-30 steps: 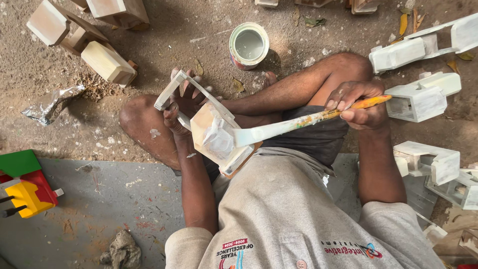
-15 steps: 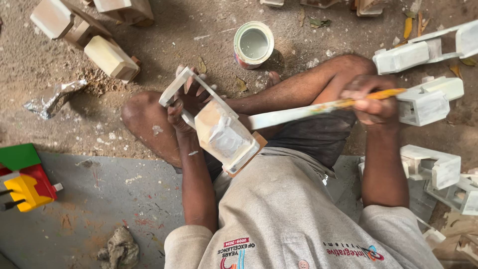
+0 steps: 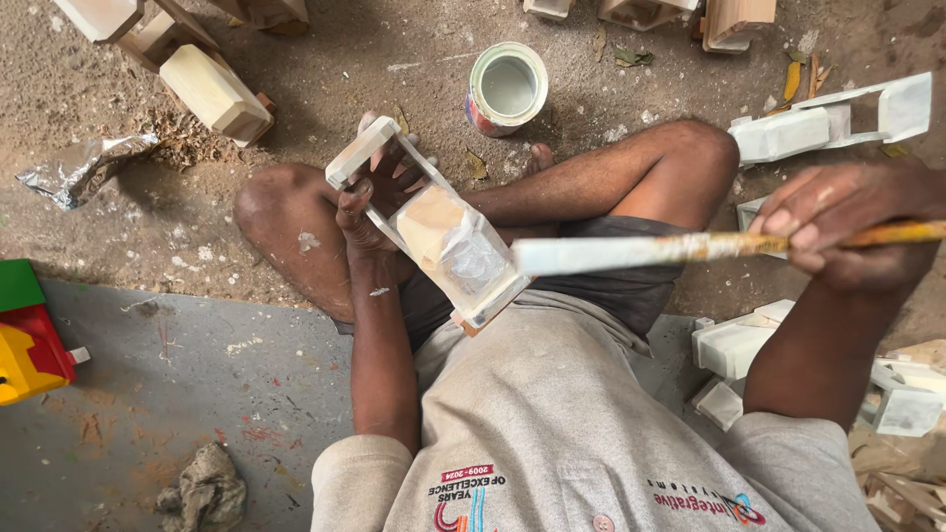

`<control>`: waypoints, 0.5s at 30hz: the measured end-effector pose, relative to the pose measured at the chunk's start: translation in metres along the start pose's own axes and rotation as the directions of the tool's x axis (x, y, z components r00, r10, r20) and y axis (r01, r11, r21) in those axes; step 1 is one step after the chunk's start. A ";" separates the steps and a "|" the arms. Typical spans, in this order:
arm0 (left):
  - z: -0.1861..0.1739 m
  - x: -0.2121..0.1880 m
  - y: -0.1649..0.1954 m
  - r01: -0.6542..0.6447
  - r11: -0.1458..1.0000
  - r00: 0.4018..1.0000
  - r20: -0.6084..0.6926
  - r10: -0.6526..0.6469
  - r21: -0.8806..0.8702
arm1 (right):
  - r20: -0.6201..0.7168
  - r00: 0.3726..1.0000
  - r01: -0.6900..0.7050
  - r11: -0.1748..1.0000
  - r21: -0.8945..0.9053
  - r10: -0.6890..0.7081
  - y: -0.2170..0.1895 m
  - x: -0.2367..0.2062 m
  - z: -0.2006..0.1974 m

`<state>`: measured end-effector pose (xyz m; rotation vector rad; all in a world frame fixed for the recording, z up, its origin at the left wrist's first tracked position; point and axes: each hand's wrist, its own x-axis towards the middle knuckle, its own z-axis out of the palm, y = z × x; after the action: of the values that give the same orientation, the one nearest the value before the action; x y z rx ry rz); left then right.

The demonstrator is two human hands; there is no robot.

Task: The person paints small wooden blocks white using a paintbrush. They hold each block in one hand and apply paint with the other, repeatedly dipping the brush into a paint can to reload. The person rotates the blocks to cover all sides and continues the process for multiple pieces.

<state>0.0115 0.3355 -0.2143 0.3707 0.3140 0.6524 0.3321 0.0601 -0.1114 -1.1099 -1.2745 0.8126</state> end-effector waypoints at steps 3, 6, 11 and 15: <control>0.000 -0.003 -0.001 -0.015 1.000 1.000 -0.005 0.015 0.004 | 0.077 0.997 0.012 1.000 -0.026 -0.010 -0.011 0.006 0.015; -0.001 -0.007 -0.001 -0.033 0.999 0.999 0.015 0.033 -0.043 | 0.239 0.970 -0.017 0.996 -0.089 0.038 -0.015 0.018 0.012; -0.006 -0.012 0.001 -0.012 1.000 1.000 -0.026 0.011 -0.021 | 0.259 0.963 -0.055 0.994 -0.091 0.077 -0.013 0.009 -0.027; -0.012 -0.012 -0.001 -0.019 0.999 0.999 -0.027 0.018 -0.035 | 0.330 0.943 0.041 0.999 -0.012 -0.035 -0.010 0.002 -0.029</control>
<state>-0.0019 0.3301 -0.2234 0.3314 0.3244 0.6805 0.3599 0.0540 -0.0998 -0.9861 -1.5801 0.9886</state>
